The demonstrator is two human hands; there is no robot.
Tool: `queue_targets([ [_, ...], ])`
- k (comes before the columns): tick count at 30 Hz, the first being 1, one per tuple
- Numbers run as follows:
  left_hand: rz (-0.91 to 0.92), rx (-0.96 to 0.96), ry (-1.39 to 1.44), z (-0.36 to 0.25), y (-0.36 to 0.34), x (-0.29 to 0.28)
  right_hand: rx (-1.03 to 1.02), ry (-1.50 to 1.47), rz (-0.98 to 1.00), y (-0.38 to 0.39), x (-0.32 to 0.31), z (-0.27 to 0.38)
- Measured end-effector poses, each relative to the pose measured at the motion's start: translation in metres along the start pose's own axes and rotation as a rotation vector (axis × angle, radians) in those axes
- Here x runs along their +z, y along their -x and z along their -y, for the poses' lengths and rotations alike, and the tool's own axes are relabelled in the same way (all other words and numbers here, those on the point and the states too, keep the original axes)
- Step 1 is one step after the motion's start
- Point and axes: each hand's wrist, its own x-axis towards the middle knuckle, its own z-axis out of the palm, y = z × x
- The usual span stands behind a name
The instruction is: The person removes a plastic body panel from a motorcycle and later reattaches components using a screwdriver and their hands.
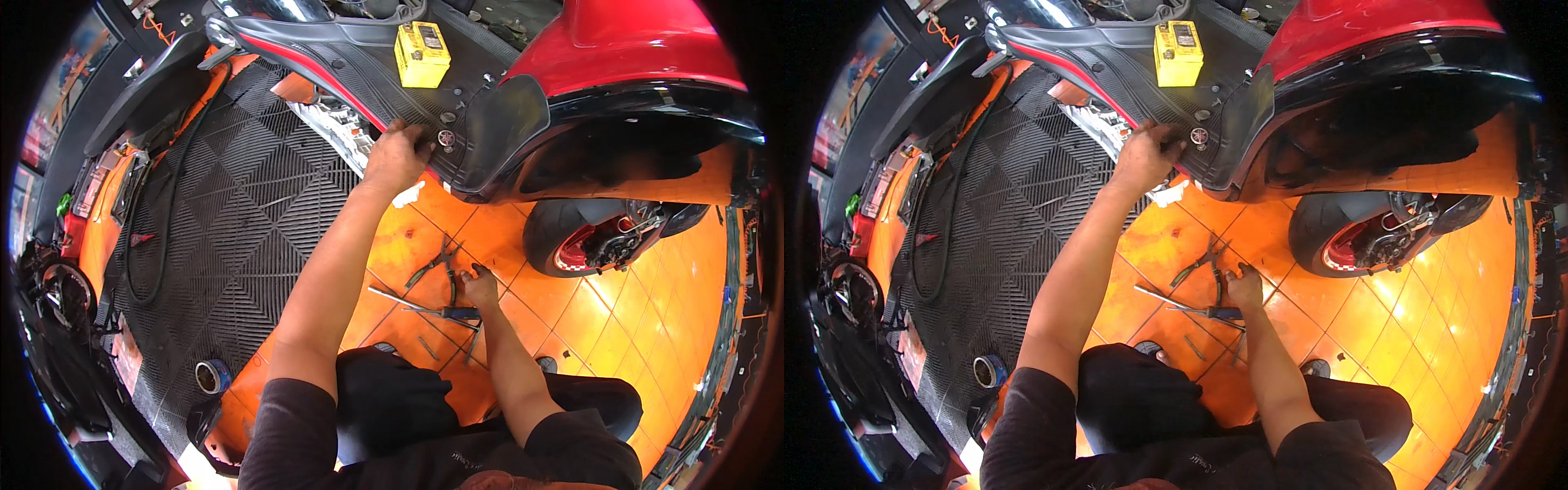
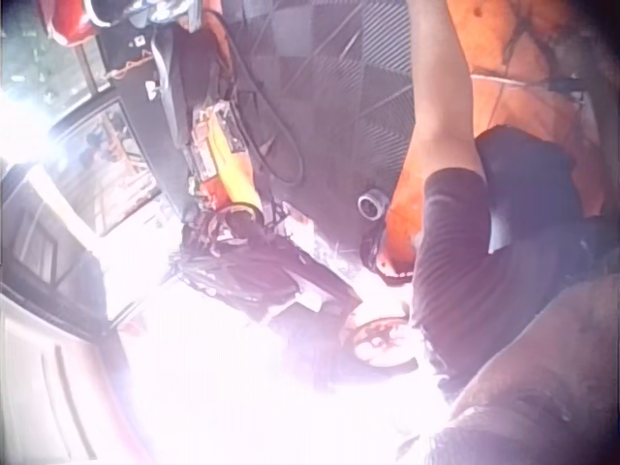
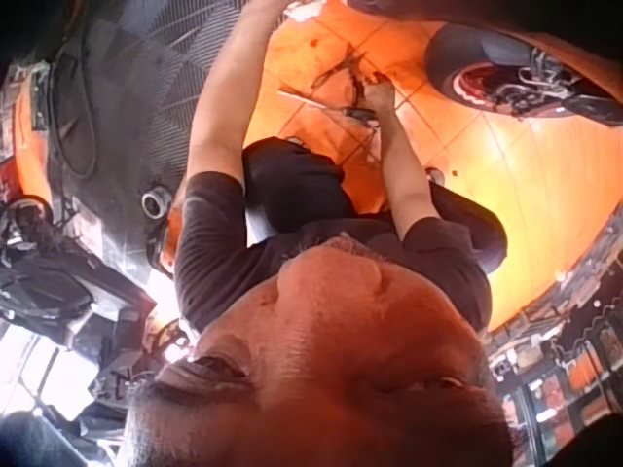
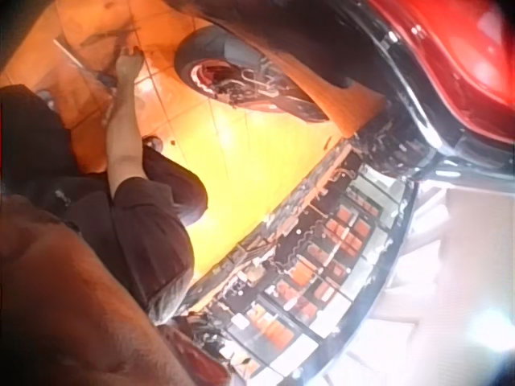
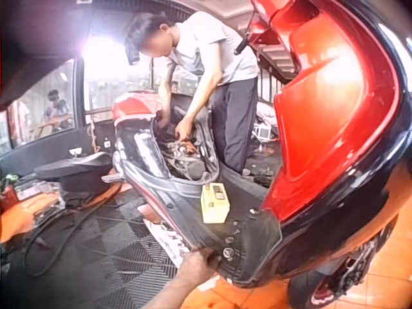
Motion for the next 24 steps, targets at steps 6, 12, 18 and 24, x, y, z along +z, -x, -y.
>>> queue_targets([
  [6, -0.017, -0.042, -0.02, -0.021, -0.019, -0.007, -0.078, 0.095, -0.095, -0.002, 0.004, -0.019],
  [12, 0.053, 0.023, -0.266, -0.044, -0.08, 0.015, -0.044, 0.048, -0.03, -0.004, -0.001, -0.003],
  [18, 0.264, -0.16, -0.38, -0.053, -0.125, 0.042, -0.004, -0.12, -0.039, 0.0, -0.005, -0.013],
  [24, 0.072, -0.04, 0.037, -0.096, -0.066, 0.004, -0.049, -0.229, -0.199, 0.018, -0.04, -0.028],
])
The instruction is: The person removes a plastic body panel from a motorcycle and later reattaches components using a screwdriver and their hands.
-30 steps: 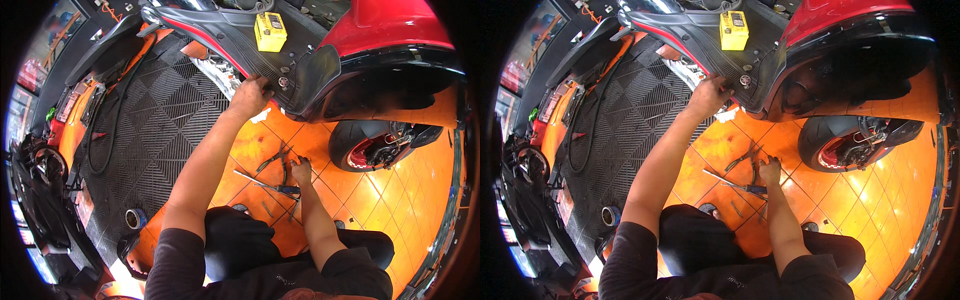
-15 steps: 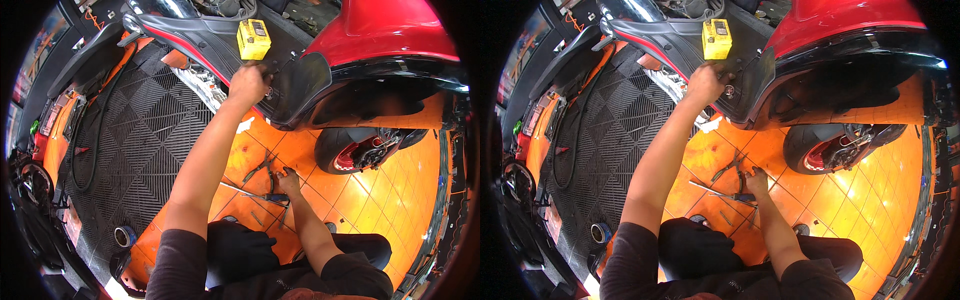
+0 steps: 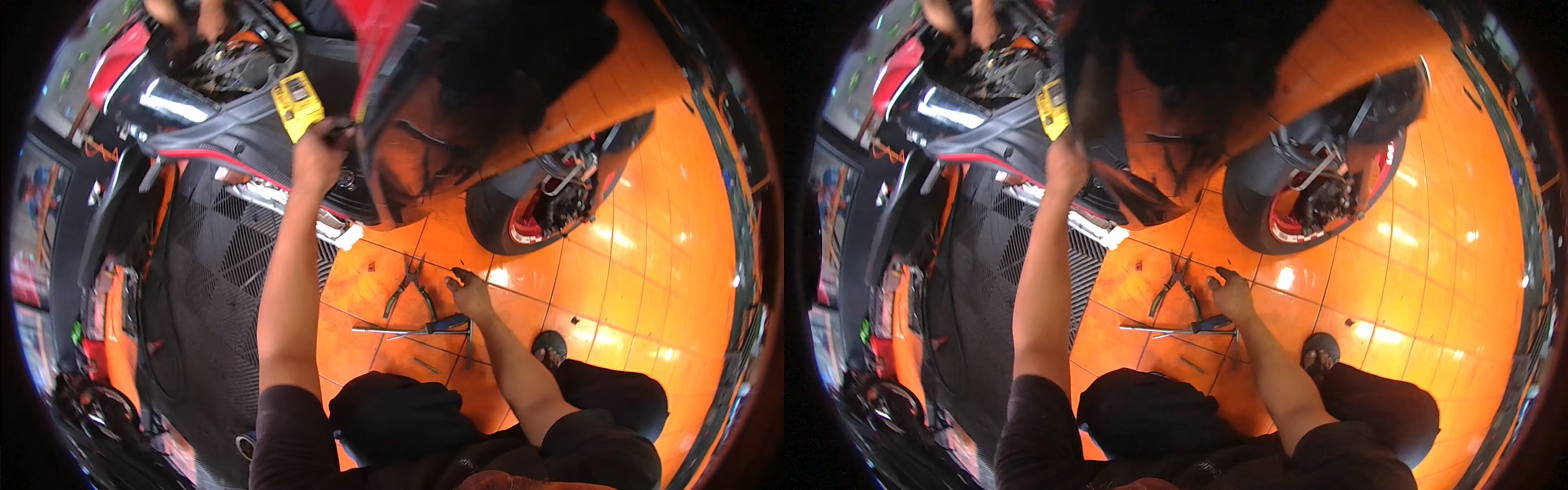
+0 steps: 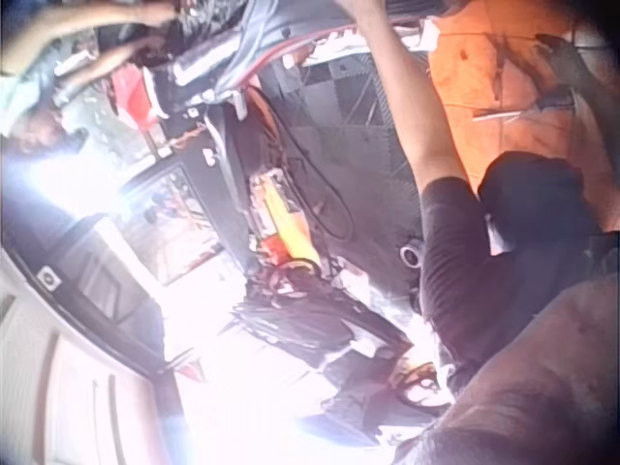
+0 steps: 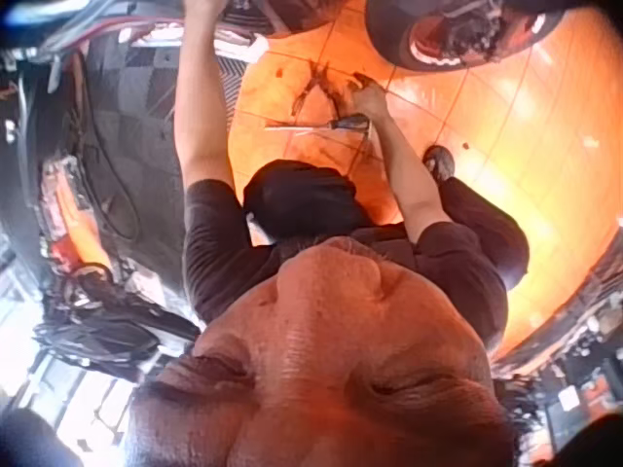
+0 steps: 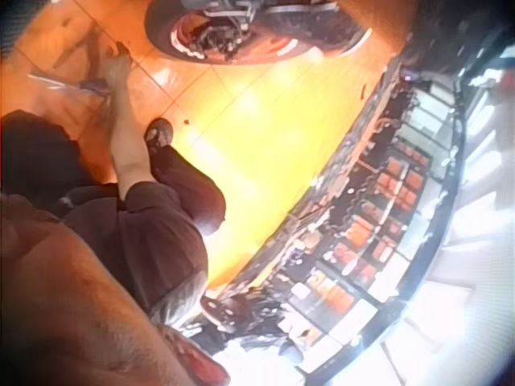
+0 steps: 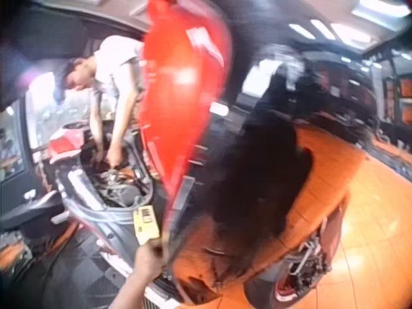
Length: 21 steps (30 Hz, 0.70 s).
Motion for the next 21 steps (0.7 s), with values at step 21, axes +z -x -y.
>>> queue_targets([
  [21, -0.049, 0.365, 0.467, -0.178, 0.187, -0.034, -0.935, -1.294, 0.176, 0.054, -0.205, 0.219],
])
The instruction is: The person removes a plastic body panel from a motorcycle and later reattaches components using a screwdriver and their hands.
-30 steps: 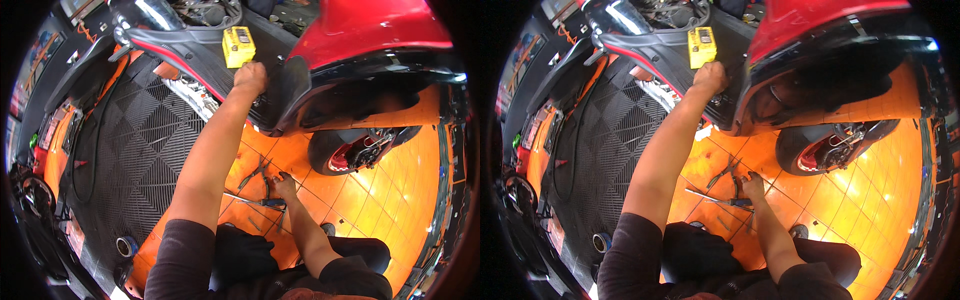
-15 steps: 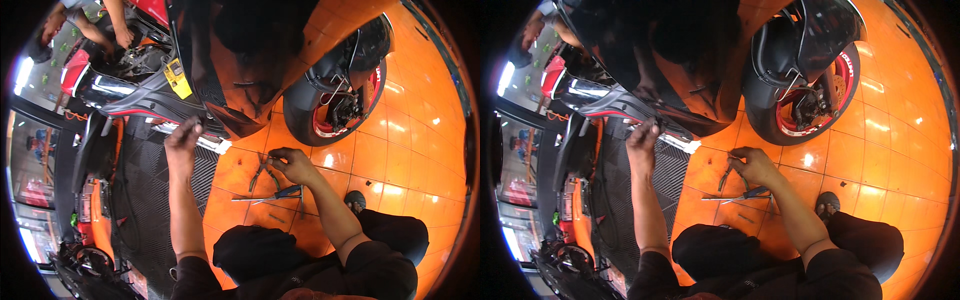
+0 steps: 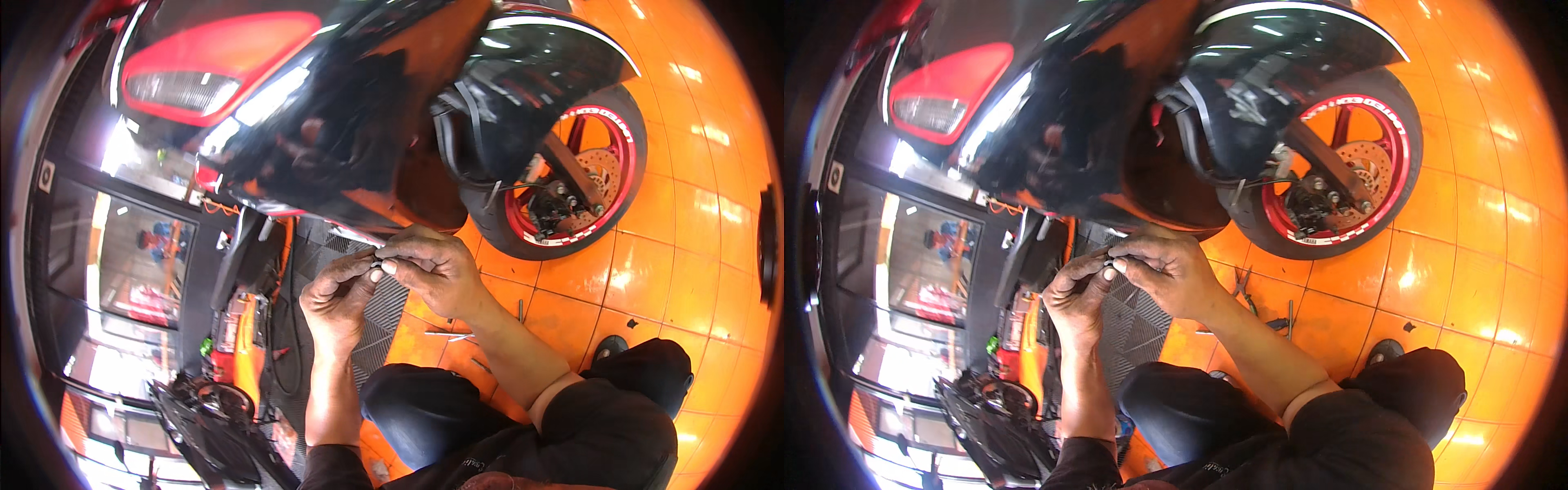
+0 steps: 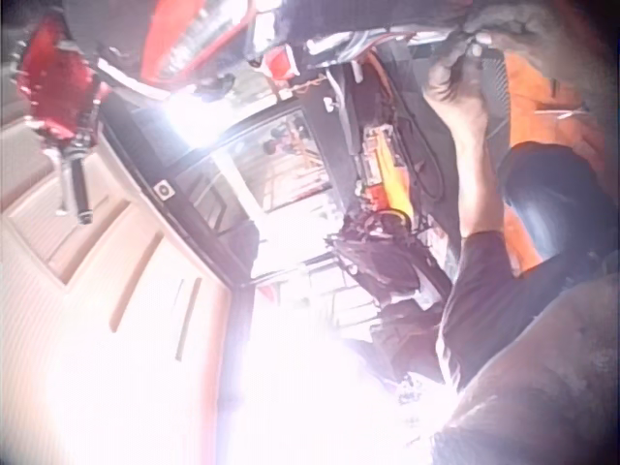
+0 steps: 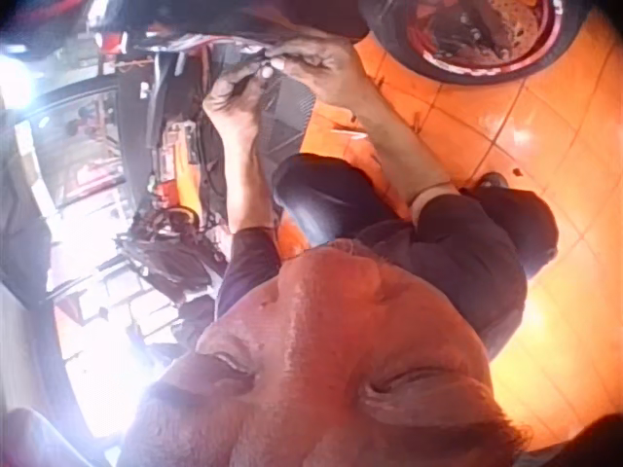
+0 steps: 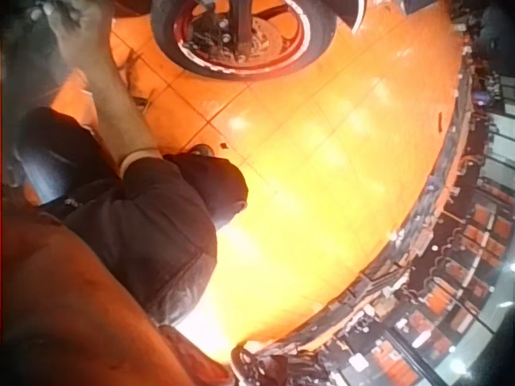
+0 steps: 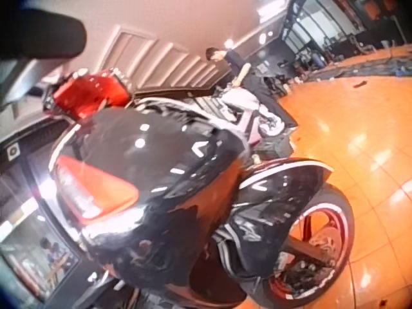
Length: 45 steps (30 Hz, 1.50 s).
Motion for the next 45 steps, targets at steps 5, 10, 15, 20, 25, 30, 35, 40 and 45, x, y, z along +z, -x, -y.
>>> queue_targets([
  [5, -0.032, 0.038, -0.079, -0.023, -0.018, 0.069, -0.049, -0.026, -0.094, -0.014, -0.045, 0.027],
  [10, -0.063, -0.027, -0.001, -0.022, -0.029, 0.109, -0.096, 0.019, -0.212, -0.017, -0.072, 0.031],
  [15, -0.121, -0.134, 0.171, 0.003, -0.024, 0.122, -0.082, 0.155, -0.144, -0.012, -0.095, 0.026],
  [20, -0.068, -0.227, 0.251, 0.012, -0.025, 0.129, 0.012, 0.185, -0.093, -0.01, -0.11, 0.04],
  [25, -0.011, -0.124, 0.379, 0.026, -0.025, 0.13, -0.032, 0.267, -0.035, -0.011, -0.113, 0.04],
  [30, -0.084, 0.138, -0.025, 0.043, -0.022, 0.122, 0.004, 0.335, -0.074, -0.011, -0.101, 0.04],
  [35, -0.055, 0.307, -0.294, 0.042, -0.023, 0.107, 0.179, 0.052, -0.139, -0.007, -0.089, 0.035],
  [40, -0.006, 0.4, -0.404, 0.045, -0.014, 0.084, 0.376, -0.229, -0.111, -0.003, -0.082, 0.021],
  [45, 0.028, 0.341, -0.388, 0.037, -0.009, 0.077, 0.368, -0.446, -0.074, -0.004, -0.077, 0.008],
])
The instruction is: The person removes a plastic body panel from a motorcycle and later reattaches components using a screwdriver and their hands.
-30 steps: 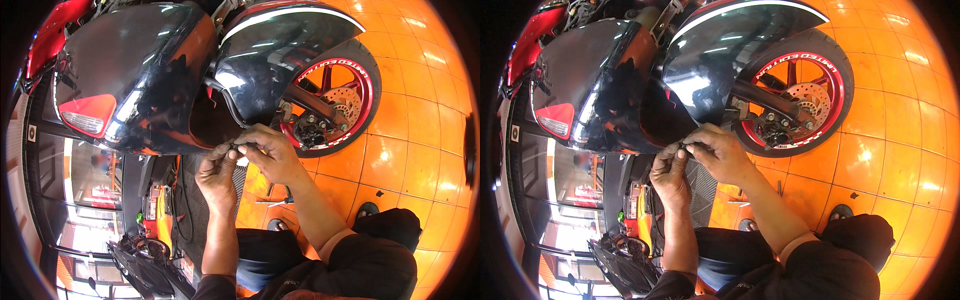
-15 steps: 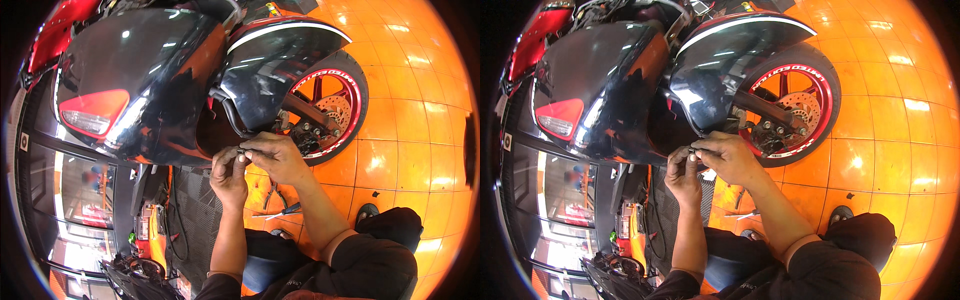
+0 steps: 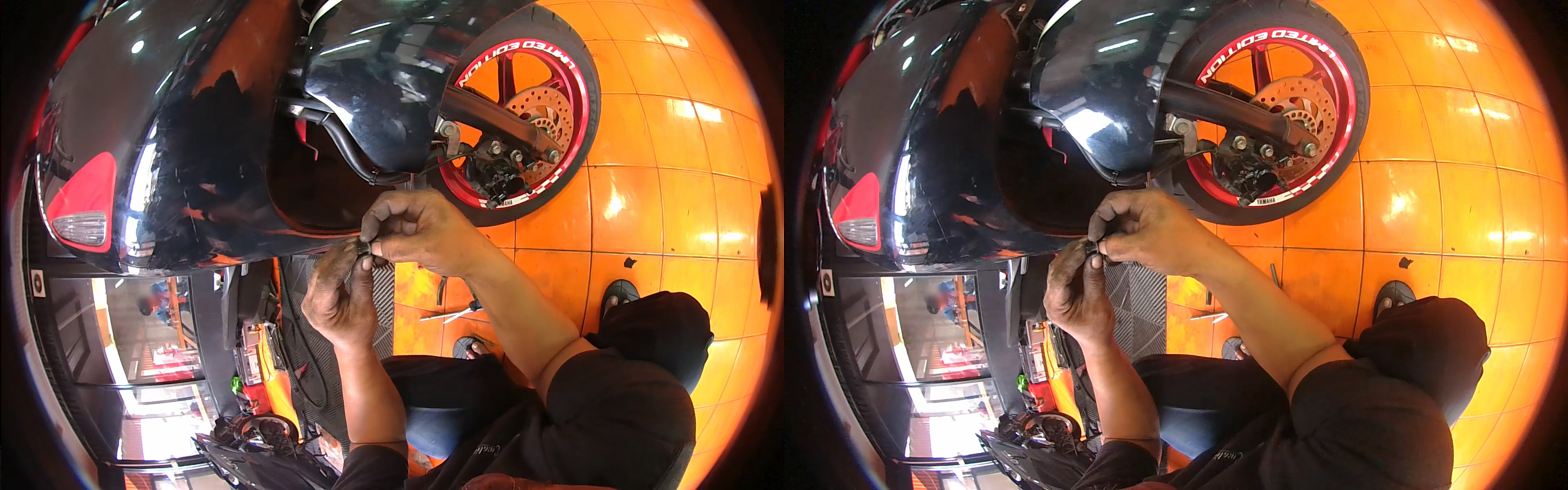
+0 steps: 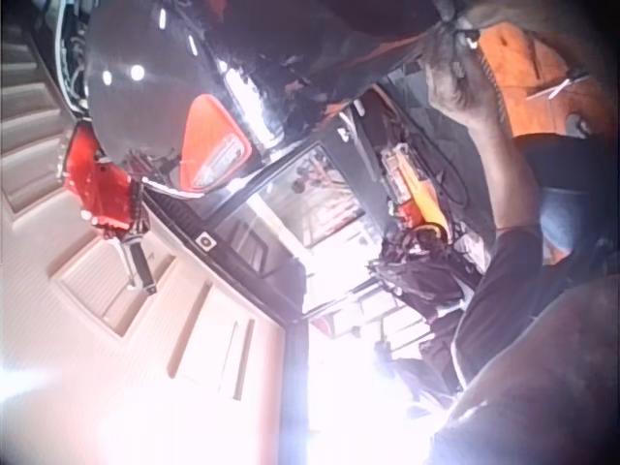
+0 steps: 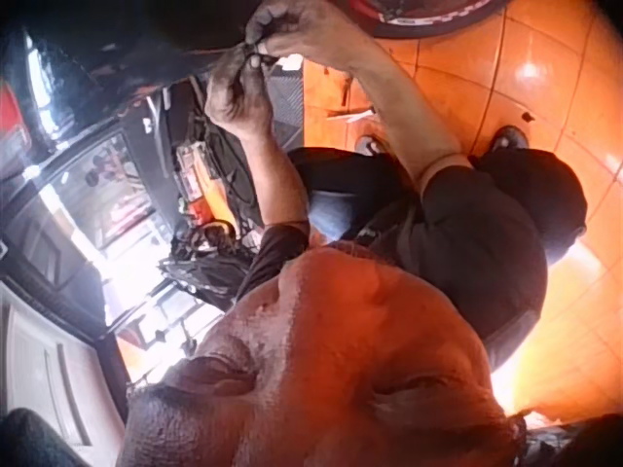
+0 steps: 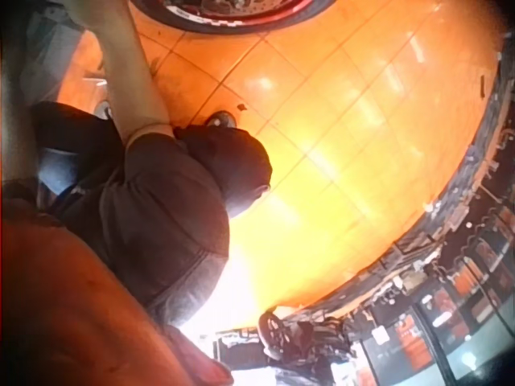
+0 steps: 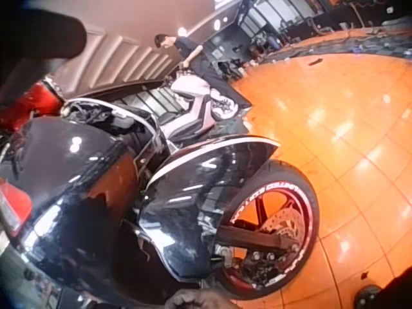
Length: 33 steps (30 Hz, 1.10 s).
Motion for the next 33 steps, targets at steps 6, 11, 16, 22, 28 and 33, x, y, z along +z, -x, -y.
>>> queue_targets([
  [6, -0.037, -0.077, 0.303, 0.006, -0.004, -0.008, -0.075, -0.168, -0.034, -0.006, 0.02, -0.022],
  [11, -0.102, -0.221, 0.297, 0.004, -0.004, 0.001, -0.083, 0.073, -0.126, -0.01, 0.02, -0.031],
  [16, -0.14, -0.437, 0.464, 0.011, -0.003, 0.021, -0.085, 0.284, -0.233, -0.011, 0.007, -0.031],
  [22, -0.135, -0.446, 0.445, 0.019, -0.004, 0.025, -0.086, 0.125, -0.259, -0.017, -0.001, -0.033],
  [28, -0.072, -0.37, 0.273, 0.019, -0.005, 0.027, -0.139, 0.072, -0.252, -0.023, -0.009, -0.037],
  [33, -0.021, -0.305, 0.138, 0.022, -0.008, 0.025, -0.107, -0.048, -0.246, -0.019, -0.002, -0.026],
])
